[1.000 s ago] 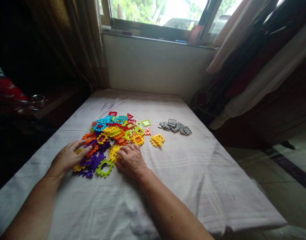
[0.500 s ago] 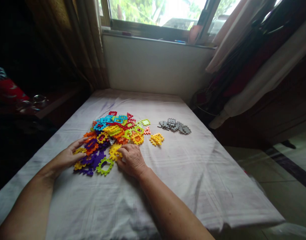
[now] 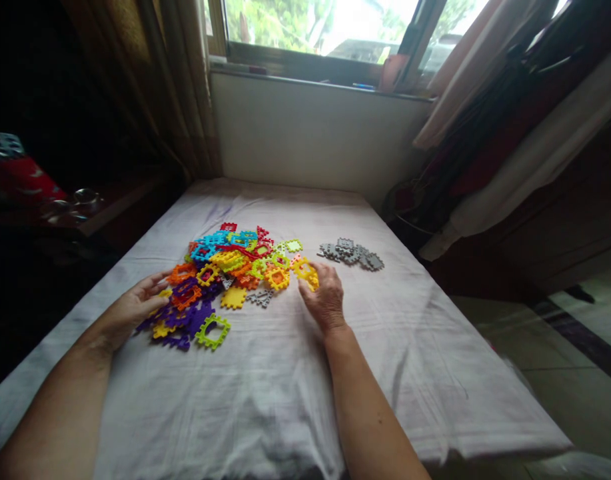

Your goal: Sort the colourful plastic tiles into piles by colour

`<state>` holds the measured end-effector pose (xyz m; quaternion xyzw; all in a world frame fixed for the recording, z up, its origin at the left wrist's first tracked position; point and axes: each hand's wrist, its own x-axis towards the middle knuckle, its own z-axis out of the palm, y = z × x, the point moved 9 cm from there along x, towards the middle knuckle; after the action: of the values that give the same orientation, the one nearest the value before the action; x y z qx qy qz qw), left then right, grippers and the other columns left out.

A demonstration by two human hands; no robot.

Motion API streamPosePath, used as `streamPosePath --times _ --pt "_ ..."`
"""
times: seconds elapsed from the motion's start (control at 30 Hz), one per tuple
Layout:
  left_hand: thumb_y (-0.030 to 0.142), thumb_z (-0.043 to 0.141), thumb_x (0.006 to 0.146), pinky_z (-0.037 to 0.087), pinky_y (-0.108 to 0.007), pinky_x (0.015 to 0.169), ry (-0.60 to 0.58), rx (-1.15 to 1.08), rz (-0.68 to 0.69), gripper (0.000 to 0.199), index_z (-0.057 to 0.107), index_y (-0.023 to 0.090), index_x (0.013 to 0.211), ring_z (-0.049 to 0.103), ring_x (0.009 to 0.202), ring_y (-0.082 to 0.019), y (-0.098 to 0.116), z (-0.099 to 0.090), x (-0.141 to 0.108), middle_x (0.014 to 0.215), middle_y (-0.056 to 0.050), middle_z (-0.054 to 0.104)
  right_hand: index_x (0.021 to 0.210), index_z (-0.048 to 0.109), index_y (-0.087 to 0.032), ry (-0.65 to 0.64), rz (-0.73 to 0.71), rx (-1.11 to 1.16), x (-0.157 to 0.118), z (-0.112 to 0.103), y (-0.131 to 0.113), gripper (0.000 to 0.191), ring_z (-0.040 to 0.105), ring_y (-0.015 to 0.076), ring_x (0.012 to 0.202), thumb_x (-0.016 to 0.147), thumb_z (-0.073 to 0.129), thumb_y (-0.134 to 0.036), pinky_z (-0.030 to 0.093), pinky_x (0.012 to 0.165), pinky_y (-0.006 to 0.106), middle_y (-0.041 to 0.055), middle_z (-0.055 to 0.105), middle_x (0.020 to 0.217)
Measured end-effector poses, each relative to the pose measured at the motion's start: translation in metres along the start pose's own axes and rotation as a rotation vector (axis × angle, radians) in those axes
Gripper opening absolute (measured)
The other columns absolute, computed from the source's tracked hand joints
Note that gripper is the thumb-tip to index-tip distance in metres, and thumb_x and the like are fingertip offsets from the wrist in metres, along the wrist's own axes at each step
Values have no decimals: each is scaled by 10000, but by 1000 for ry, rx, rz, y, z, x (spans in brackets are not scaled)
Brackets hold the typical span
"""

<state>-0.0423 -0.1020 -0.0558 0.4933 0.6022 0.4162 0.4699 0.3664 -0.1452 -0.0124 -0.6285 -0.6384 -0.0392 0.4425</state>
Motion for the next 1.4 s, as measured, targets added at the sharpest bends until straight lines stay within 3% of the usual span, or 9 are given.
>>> streamPosePath --times 0.17,0.3,0.47,0.63,0.8,0.93,1.07,1.23,1.4 --pt "399 783 531 521 -416 998 172 -108 110 629 656 238 1126 563 1256 -303 11 -11 1 1197 -87 676 1107 645 -183 -76 335 -96 -2 -14 77 429 654 233 906 737 638 -399 526 902 408 112 655 1090" --pt "382 774 563 486 -433 1040 261 -152 192 594 642 240 1124 514 1299 -302 17 -12 0 1227 -86 644 1100 660 -203 -143 413 -135 -7 -9 91 422 656 225 928 733 647 -412 532 875 375 98 655 1090" --pt "419 769 616 442 -439 1088 207 -96 336 673 576 237 1234 482 1324 -289 32 4 -7 1339 -103 569 1106 683 -216 -193 421 -195 -8 -5 92 418 651 202 887 736 660 -408 516 889 360 88 664 1091" --pt "450 724 708 465 -446 1077 111 74 492 744 460 253 1375 491 1326 -288 47 36 -24 1469 -120 449 1012 719 -197 -99 340 -208 -3 -15 73 319 647 247 948 748 626 -352 510 900 397 107 679 1052" --pt "400 682 817 525 -417 1018 36 345 750 728 363 325 1466 451 1368 -291 64 80 -54 1581 -98 298 843 710 -219 -35 71 37 -1 -7 4 181 658 220 864 828 553 -307 523 868 368 84 715 894" --pt "308 635 881 521 -420 1024 -35 499 906 763 231 369 1525 371 1429 -300 67 111 -73 1625 -103 194 897 706 -223 -237 -20 367 -17 27 -57 184 648 160 695 856 570 -338 534 687 288 40 728 808" --pt "246 628 886 418 -481 1123 -69 588 991 835 138 372 1550 264 1482 -322 65 132 -82 1634 -115 152 1019 687 -214 -450 61 583 -38 61 -87 250 629 122 622 847 613 -380 496 583 235 18 742 812" --pt "237 608 902 386 -485 1144 -96 634 1053 824 122 383 1551 368 1435 -301 66 145 -89 1627 -121 178 950 693 -199 -452 132 665 -40 72 -86 213 618 113 603 835 594 -349 496 578 221 8 726 765" --pt "339 650 875 368 -501 1152 -108 672 1007 833 166 344 1554 336 1449 -326 63 141 -82 1601 -135 249 905 720 -209 -175 172 376 -9 31 -30 246 633 148 647 814 537 -347 525 651 265 30 736 805"
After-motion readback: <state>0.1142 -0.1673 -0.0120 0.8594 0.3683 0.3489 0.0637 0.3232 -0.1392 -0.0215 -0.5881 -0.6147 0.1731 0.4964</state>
